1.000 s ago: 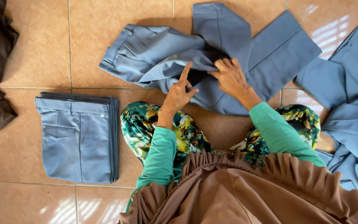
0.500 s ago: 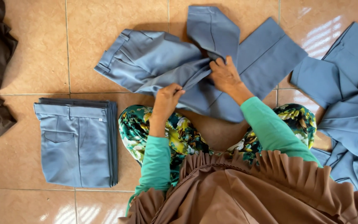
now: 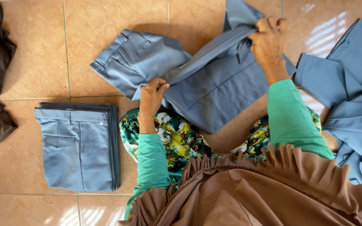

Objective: The person sits on a tiled floor and folds multiple pairs of grey trousers by hand. They smooth the fabric, fold the legs together, and then fold the garment into a compact rectangle before stacking it with previously folded pairs.

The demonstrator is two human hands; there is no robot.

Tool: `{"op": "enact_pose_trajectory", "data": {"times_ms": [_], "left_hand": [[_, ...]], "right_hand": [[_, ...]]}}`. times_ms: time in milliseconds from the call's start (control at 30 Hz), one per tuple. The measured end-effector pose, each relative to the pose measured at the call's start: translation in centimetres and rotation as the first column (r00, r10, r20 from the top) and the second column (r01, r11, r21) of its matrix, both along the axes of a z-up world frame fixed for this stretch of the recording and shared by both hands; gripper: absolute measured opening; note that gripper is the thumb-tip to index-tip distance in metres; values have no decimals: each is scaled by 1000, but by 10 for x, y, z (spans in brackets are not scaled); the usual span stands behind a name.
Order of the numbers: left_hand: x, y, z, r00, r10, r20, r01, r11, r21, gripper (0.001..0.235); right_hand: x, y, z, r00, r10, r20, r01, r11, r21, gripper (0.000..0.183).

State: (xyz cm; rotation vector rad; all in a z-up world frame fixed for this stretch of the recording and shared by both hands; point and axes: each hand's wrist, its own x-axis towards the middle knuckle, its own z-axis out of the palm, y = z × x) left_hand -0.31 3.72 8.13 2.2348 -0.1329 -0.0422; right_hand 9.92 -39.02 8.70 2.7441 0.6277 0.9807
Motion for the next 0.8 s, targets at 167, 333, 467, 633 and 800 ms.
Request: {"op": "enact_pose_trajectory", "data": {"times_ms": [167, 333, 467, 633, 800], "left_hand": [[0, -3, 12, 983, 48, 178, -47, 999, -11, 12], [-11, 15, -7, 985, 125, 121, -131, 991, 42, 11], [-10, 12, -7, 977, 177, 118, -184, 982, 51, 11], [-4, -6, 4, 939, 328, 107, -330, 944, 5, 9], [-14, 2, -25, 890, 442, 110, -448, 894, 28, 8]], "right_hand": [[-18, 15, -6, 991, -105, 87, 104, 994, 20, 8], [-19, -9, -73, 996, -62, 66, 65, 996, -56, 14], [17, -15, -61, 980, -197, 30, 198, 979, -53, 4], [34, 15, -11, 942, -327, 81, 293, 913, 284, 24], [9, 3, -103, 917, -227, -328, 213, 974, -78, 14]]}}
